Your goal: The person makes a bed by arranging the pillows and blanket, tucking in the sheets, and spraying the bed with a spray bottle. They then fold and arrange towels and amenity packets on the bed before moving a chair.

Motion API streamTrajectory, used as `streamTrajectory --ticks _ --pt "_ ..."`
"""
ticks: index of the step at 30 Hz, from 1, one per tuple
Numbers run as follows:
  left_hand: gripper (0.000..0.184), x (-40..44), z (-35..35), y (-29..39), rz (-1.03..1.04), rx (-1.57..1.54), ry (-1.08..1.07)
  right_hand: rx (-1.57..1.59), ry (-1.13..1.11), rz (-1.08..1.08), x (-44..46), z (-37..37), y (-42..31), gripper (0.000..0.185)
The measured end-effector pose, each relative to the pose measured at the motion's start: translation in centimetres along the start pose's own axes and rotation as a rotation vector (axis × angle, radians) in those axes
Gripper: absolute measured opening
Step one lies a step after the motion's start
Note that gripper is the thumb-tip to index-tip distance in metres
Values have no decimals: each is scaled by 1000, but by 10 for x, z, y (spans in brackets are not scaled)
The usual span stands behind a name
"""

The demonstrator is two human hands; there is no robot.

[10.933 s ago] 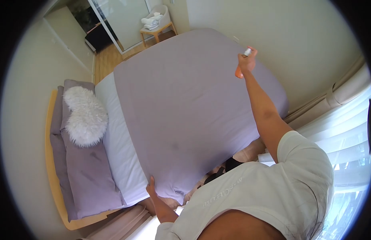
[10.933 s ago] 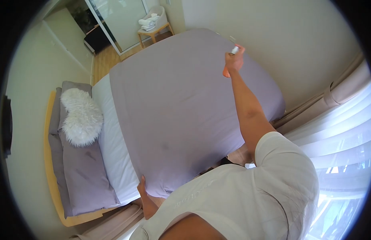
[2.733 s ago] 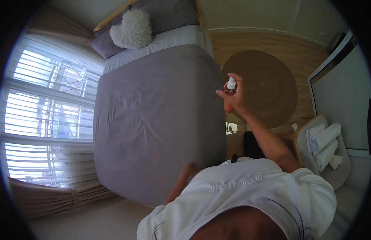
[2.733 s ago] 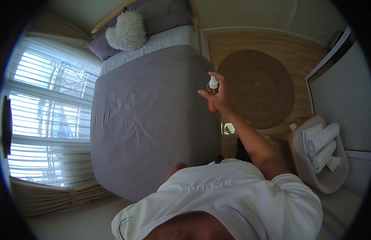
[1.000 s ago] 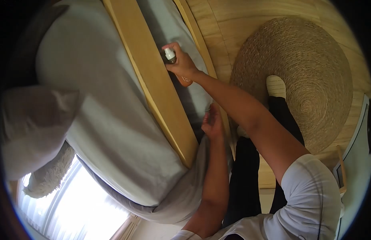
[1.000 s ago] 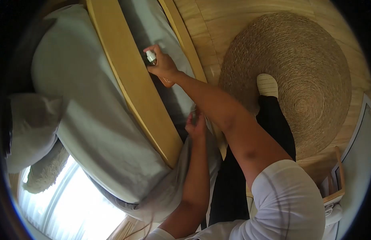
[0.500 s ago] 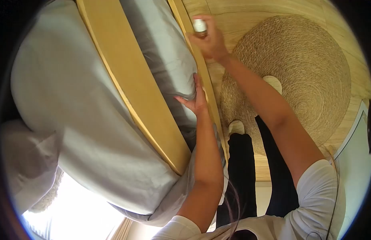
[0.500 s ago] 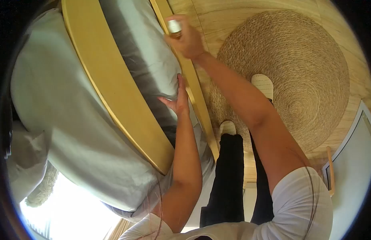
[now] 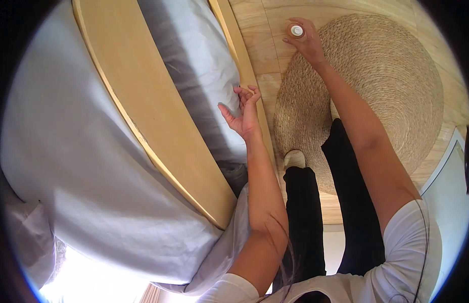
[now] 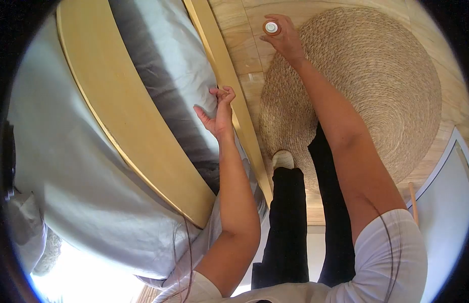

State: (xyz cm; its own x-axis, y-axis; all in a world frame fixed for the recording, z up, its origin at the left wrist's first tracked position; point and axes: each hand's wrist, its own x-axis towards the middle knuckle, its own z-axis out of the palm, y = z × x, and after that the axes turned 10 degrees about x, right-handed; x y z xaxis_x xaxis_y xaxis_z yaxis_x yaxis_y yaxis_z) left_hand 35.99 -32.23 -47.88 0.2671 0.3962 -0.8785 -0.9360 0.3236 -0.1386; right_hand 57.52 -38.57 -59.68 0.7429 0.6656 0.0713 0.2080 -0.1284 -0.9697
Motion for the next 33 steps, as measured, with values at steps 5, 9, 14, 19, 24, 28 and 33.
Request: streamTrajectory --ticks 5,9,14,19,24,28,33 --pt "75 -4 11 14 -152 -156 10 -230 348 -1 -34 -1 -12 61" --pt "63 -2 14 31 -264 -207 161 -268 38 -127 -51 34 -82 31" --pt "53 -9 23 -12 92 1100 96 -130 -196 -304 18 108 -86 25" --pt "66 19 11 -37 1093 2589 -307 -718 -627 -662 53 107 -79 19" --pt "77 52 16 -47 1014 2533 -165 -688 -665 -674 69 109 -78 14" --pt "79 52 17 -49 1059 2590 -168 -657 -604 -505 73 122 -81 12" --pt "83 46 25 -36 984 2750 -278 -583 -478 -366 77 135 -89 18"
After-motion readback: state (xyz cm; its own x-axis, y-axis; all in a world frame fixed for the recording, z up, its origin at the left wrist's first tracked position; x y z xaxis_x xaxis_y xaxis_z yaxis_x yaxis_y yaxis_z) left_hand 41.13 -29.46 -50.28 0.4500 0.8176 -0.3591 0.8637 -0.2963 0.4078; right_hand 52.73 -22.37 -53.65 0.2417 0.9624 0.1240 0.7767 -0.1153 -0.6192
